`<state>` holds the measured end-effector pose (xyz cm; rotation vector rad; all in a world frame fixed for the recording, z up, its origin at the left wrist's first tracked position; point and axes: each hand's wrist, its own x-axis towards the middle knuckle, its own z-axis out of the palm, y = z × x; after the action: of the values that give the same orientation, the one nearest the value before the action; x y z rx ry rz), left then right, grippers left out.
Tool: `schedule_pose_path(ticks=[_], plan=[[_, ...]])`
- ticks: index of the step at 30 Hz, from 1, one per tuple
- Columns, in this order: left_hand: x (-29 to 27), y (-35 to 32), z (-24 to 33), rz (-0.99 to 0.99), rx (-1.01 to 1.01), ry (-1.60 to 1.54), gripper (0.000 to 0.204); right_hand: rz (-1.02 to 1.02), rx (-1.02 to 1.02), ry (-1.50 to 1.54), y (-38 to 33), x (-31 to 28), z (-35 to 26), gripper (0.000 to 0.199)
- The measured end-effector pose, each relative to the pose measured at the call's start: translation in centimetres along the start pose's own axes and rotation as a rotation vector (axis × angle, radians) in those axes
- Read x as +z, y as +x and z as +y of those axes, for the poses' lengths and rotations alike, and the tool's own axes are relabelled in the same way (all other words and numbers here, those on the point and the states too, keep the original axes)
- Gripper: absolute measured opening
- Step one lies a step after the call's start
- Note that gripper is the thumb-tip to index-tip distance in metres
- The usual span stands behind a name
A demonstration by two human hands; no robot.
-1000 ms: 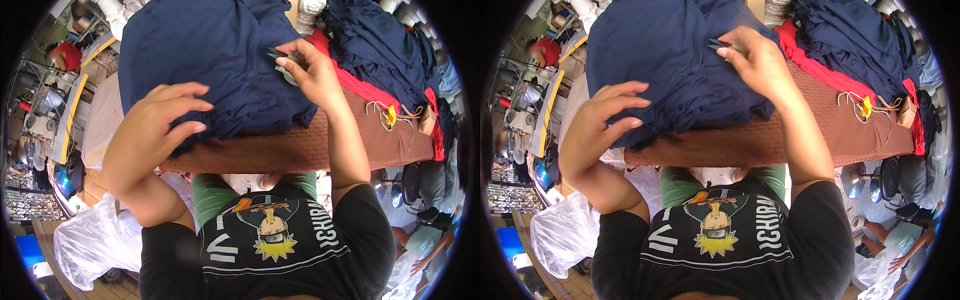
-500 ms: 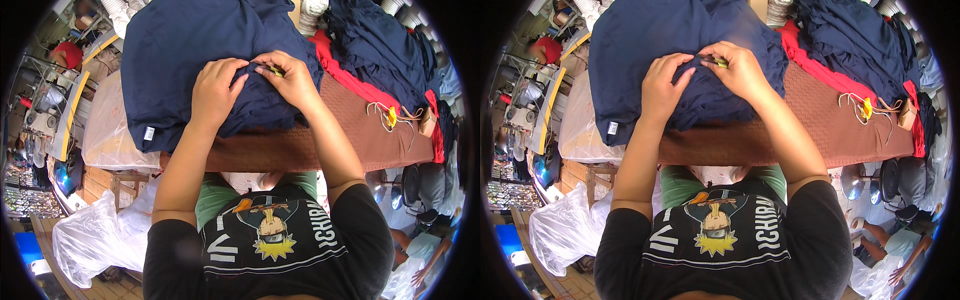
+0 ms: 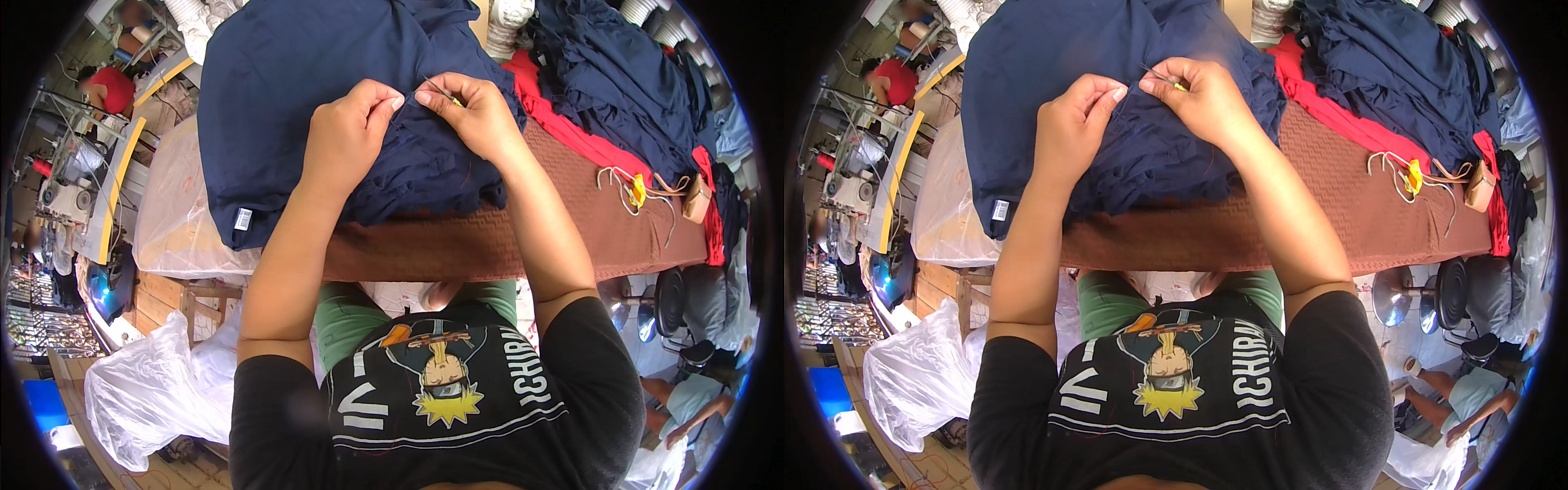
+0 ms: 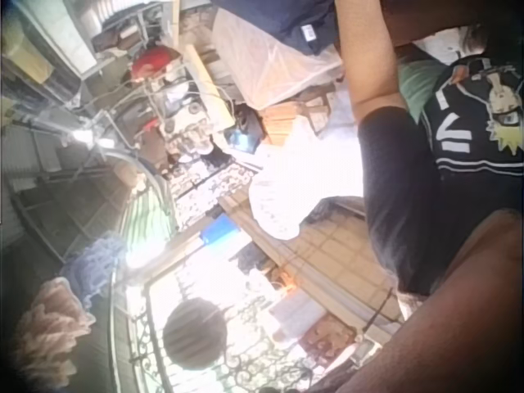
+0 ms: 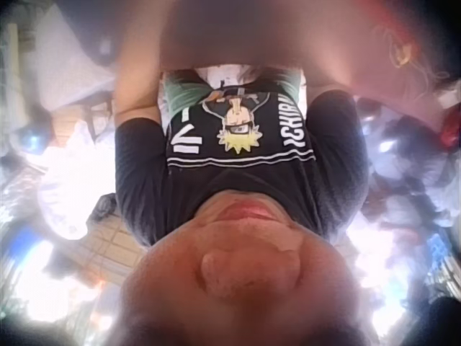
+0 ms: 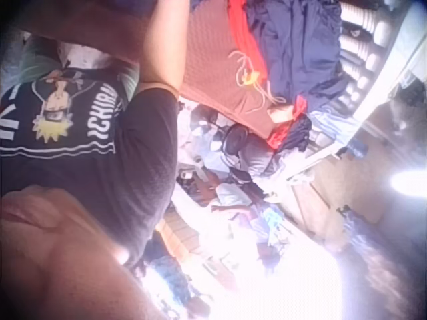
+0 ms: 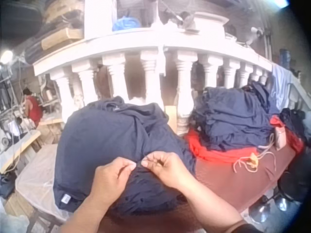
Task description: The person trims loose threads from a stack of dark blue shirts using a pair of snips, handling the shirts one at a time and placing the finished items into a large plastic bag on the floor.
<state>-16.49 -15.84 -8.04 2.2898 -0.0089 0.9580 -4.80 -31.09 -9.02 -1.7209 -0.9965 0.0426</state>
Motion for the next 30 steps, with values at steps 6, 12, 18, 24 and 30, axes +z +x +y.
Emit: schedule_pose_path(ticks=[6, 12, 18, 24, 30], plan=[[-1.3, 0.8, 0.1, -0.193, -0.258, -0.19, 0.018, 0.138, -0.194, -0.366, -1.6, -0.8, -3.6, 0.025], [-1.4, 0.8, 0.4, -0.197, -0.266, -0.24, 0.019, 0.114, -0.376, -0.583, -2.7, -0.8, -5.1, 0.02], [-1.7, 0.4, 0.6, -0.168, -0.162, -0.152, 0.021, 0.106, -0.403, -0.698, -2.7, 0.0, -5.8, 0.016], [-9.1, -0.6, 2.0, -0.54, 0.382, -0.884, 0.04, 0.24, -0.312, -0.515, -3.3, -2.4, -4.4, 0.02], [-5.4, -3.3, 1.1, -0.021, -0.05, -0.321, 0.018, 0.23, -0.106, -0.329, -4.0, -2.0, -3.4, 0.026]])
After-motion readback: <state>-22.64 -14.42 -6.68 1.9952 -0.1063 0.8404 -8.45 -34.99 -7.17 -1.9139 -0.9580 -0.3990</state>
